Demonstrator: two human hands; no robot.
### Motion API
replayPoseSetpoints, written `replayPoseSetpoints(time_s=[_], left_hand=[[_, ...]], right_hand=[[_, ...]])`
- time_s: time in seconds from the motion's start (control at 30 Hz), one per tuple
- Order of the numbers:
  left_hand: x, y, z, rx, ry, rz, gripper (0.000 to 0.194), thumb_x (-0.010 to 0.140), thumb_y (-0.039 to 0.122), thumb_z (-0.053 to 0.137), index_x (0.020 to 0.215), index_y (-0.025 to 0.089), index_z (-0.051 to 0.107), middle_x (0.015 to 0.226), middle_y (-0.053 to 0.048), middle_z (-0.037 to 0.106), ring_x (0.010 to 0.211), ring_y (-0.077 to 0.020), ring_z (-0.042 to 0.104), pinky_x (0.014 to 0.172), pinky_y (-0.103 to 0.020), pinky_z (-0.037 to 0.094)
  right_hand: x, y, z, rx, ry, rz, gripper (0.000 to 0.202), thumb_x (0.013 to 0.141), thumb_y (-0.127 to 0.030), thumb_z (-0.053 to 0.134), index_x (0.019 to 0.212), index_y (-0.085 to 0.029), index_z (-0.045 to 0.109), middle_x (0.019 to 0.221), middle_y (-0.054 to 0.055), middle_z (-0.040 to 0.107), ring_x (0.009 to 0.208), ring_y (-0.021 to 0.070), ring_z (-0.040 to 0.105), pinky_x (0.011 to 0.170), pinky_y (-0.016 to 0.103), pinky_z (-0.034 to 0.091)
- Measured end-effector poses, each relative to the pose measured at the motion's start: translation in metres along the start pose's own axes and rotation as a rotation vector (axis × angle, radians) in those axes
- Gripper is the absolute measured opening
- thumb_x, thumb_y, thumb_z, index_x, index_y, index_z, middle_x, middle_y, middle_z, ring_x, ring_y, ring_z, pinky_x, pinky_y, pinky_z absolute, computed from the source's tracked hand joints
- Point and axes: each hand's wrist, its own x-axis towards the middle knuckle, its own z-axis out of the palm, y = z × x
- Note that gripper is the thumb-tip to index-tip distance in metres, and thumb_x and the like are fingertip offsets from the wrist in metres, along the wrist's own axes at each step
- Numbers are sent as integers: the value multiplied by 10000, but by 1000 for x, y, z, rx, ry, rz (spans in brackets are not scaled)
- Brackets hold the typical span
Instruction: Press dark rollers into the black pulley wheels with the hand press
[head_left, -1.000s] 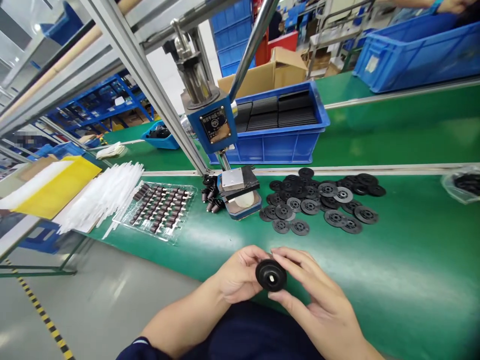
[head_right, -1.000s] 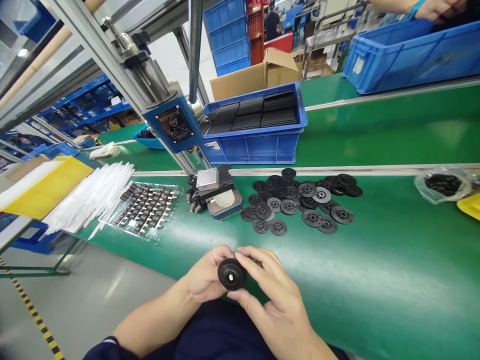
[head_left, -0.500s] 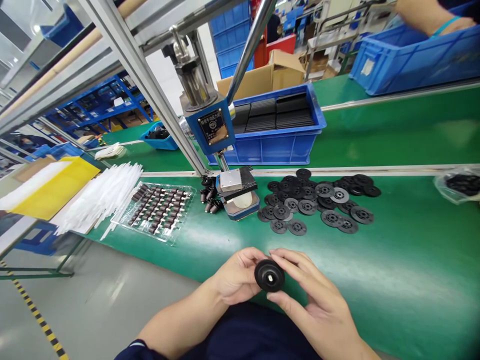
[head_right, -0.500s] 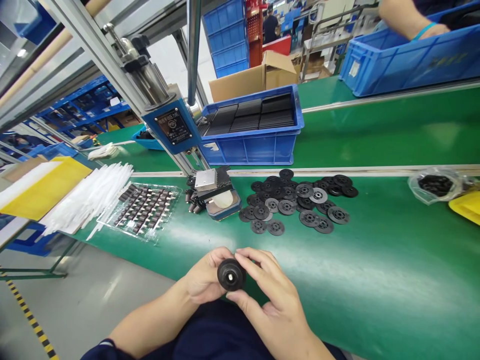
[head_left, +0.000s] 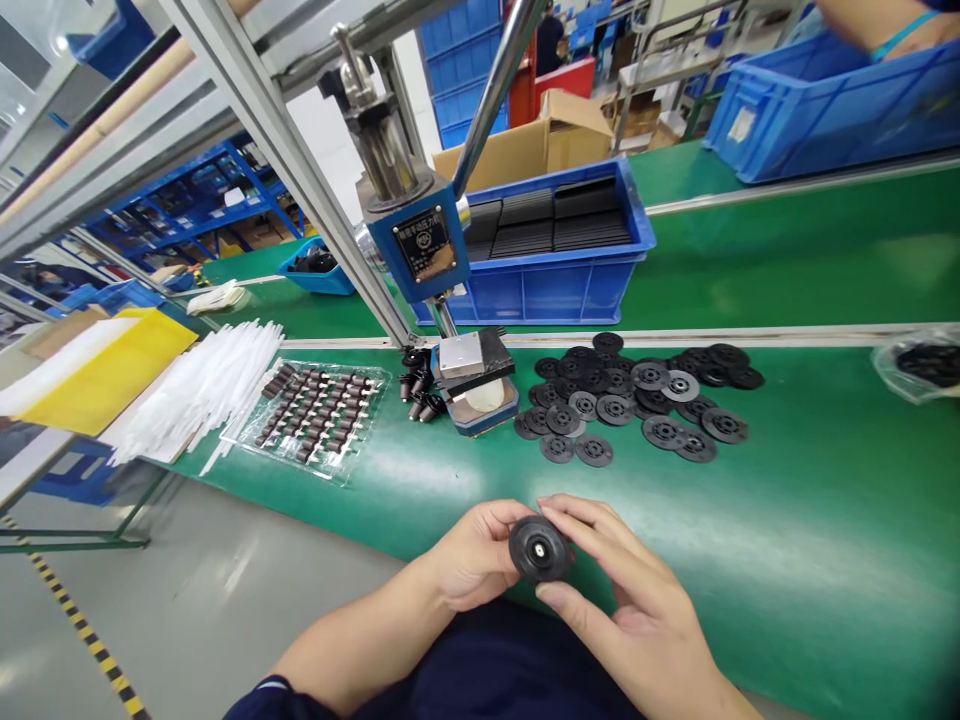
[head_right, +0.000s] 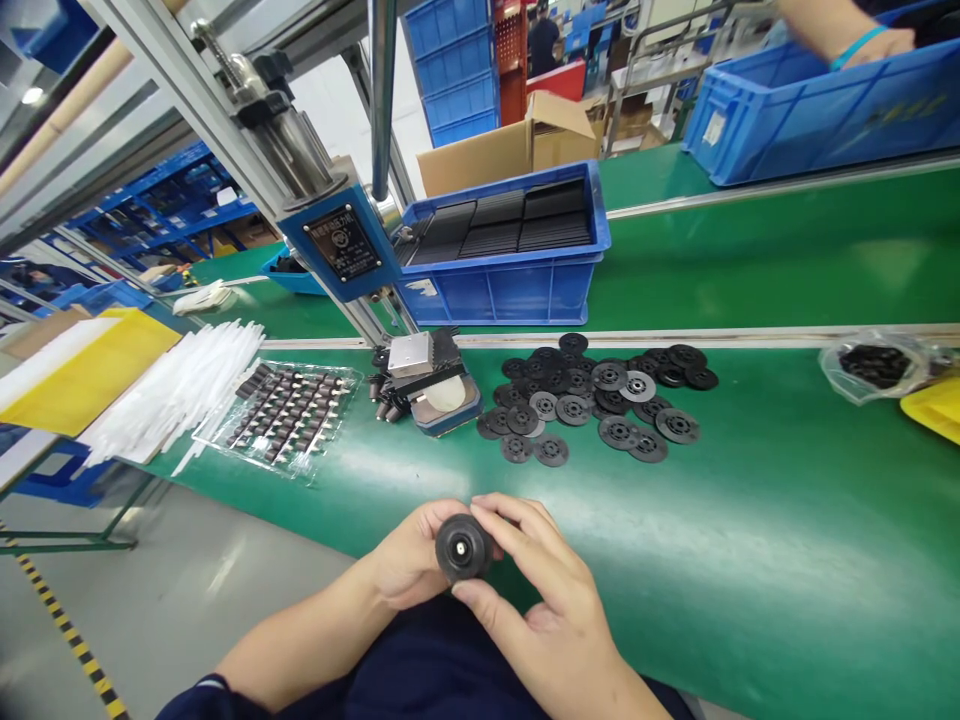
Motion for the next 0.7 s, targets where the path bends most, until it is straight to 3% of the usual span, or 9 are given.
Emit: replayPoseSetpoints(time_s=[0.23,0.37,0.7], left_hand=[[-11,4,9,415,136,390,282,713,116,794,907,156,593,928,-51,690,849,-144,636,799,-274,491],[-15,-4,7,666,143,585,246,782,77,712,963,183,583,997,-58,671,926,-168,632,840,-310,496],[-12,-8,1,829,117,739,296,800,6,639,995,209,549,1031,-50,654,973,-179,639,858,-342,523]], right_hand=[[-8,-1,3,-18,87,69,453,878,-265,657,1311,-249,524,1286,61,548,1196,176,529,1038,285,461],[-10,-2,5,-8,97,51,454,868,-253,670,1302,-244,535,1259,60,563,1170,164,546,1011,257,476],[-13,3,5,-6,54,13,506,877,-216,651,1356,-267,499,1294,48,536,1198,144,528,1034,243,463]])
